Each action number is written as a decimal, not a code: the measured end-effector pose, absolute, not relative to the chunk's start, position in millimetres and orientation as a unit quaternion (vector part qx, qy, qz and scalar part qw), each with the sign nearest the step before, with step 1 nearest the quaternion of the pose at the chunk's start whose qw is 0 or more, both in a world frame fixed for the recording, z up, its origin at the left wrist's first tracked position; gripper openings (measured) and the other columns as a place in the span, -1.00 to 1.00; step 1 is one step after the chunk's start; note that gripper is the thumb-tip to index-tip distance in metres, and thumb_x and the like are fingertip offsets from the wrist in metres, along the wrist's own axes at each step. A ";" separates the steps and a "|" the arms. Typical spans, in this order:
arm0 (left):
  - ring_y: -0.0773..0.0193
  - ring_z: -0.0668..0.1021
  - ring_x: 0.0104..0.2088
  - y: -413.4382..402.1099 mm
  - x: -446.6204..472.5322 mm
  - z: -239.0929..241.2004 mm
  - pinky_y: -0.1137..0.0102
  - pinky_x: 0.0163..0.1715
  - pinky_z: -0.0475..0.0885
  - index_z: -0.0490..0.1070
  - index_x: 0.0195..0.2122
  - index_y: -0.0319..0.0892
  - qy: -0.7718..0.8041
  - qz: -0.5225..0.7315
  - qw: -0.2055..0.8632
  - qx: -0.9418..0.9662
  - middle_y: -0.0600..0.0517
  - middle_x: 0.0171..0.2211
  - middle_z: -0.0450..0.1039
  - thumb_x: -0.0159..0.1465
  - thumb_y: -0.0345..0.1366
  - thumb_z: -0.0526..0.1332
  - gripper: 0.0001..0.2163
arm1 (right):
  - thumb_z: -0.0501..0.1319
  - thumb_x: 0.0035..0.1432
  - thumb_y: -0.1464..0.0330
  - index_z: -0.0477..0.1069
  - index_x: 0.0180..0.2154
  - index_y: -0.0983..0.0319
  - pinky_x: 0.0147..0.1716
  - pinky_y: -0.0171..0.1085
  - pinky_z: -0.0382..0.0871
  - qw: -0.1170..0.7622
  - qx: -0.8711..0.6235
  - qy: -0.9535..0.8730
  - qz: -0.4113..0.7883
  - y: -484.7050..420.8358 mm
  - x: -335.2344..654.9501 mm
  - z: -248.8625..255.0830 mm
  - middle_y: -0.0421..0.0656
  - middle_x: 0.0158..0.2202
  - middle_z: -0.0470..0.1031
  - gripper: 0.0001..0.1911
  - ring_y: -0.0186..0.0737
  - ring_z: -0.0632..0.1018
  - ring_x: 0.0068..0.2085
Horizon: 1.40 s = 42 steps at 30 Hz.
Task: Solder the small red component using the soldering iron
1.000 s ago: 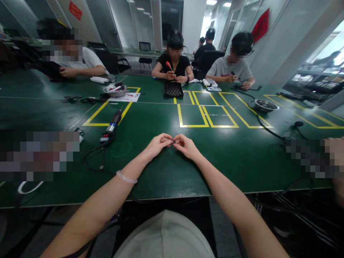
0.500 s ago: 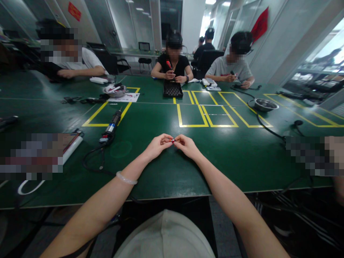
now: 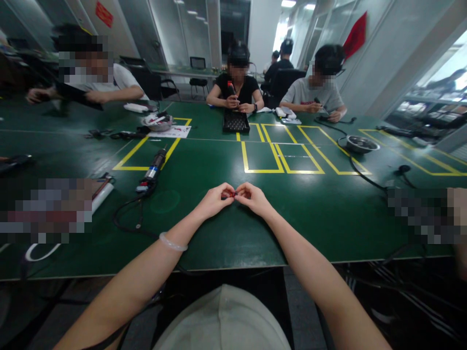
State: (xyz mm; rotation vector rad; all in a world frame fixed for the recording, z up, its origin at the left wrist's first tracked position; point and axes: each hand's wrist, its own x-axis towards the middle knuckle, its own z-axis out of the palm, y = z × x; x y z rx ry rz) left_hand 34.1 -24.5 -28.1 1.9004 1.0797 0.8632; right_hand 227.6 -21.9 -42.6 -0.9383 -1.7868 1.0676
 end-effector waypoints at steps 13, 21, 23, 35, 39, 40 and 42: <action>0.33 0.47 -0.40 -21.4 34.4 -21.7 0.41 -0.34 0.34 0.40 -0.21 -0.23 0.430 0.363 0.471 0.679 0.05 -0.38 0.42 0.10 -0.22 0.31 -0.72 | 0.30 0.06 0.26 0.36 -0.20 0.25 -0.46 -0.36 0.25 0.398 -0.365 -0.715 0.443 -22.1 227.4 -41.3 -0.24 -0.41 0.45 -0.71 -0.40 0.37 -0.48; 0.27 0.53 -0.30 -24.9 37.0 -22.2 0.35 -0.23 0.38 0.35 -0.24 -0.23 0.416 0.359 0.500 0.669 -0.01 -0.30 0.48 0.08 -0.24 0.32 -0.72 | 0.29 0.08 0.23 0.38 -0.23 0.25 -0.44 -0.36 0.27 0.403 -0.373 -0.715 0.432 -21.1 228.5 -43.5 -0.23 -0.41 0.43 -0.74 -0.37 0.40 -0.45; 0.27 0.54 -0.30 -25.2 36.9 -21.9 0.34 -0.22 0.38 0.35 -0.24 -0.23 0.416 0.359 0.505 0.666 -0.02 -0.30 0.49 0.08 -0.24 0.33 -0.72 | 0.30 0.07 0.23 0.38 -0.24 0.25 -0.45 -0.36 0.27 0.406 -0.371 -0.711 0.437 -20.7 228.6 -43.1 -0.23 -0.41 0.43 -0.73 -0.37 0.39 -0.45; 0.23 0.57 -0.23 -26.7 36.6 -23.2 0.31 -0.16 0.41 0.33 -0.20 -0.22 0.402 0.359 0.536 0.650 -0.03 -0.28 0.51 0.12 -0.21 0.31 -0.71 | 0.33 0.01 0.17 0.39 -0.25 0.25 -0.49 -0.35 0.26 0.413 -0.372 -0.681 0.476 -19.2 228.5 -42.7 -0.23 -0.45 0.44 -0.66 -0.37 0.39 -0.49; 0.22 0.56 -0.23 -25.8 37.2 -21.6 0.31 -0.16 0.41 0.36 -0.19 -0.23 0.410 0.357 0.491 0.680 -0.05 -0.25 0.51 0.16 -0.20 0.28 -0.73 | 0.33 0.02 0.18 0.39 -0.27 0.25 -0.48 -0.34 0.24 0.419 -0.385 -0.680 0.462 -19.2 229.0 -41.9 -0.24 -0.47 0.41 -0.68 -0.37 0.37 -0.50; 0.21 0.56 -0.22 -25.2 36.3 -20.6 0.31 -0.15 0.41 0.36 -0.18 -0.23 0.413 0.356 0.478 0.689 -0.06 -0.23 0.51 0.17 -0.20 0.27 -0.73 | 0.33 0.02 0.18 0.39 -0.27 0.25 -0.48 -0.34 0.24 0.422 -0.389 -0.679 0.458 -19.2 229.3 -41.7 -0.24 -0.48 0.40 -0.69 -0.37 0.36 -0.50; 0.19 0.56 -0.18 -23.1 30.8 -17.2 0.29 -0.12 0.41 0.38 -0.16 -0.22 0.421 0.355 0.447 0.705 -0.08 -0.19 0.51 0.19 -0.18 0.24 -0.74 | 0.32 0.02 0.18 0.38 -0.28 0.25 -0.49 -0.34 0.23 0.426 -0.393 -0.677 0.454 -19.1 229.8 -41.5 -0.25 -0.49 0.39 -0.69 -0.37 0.35 -0.51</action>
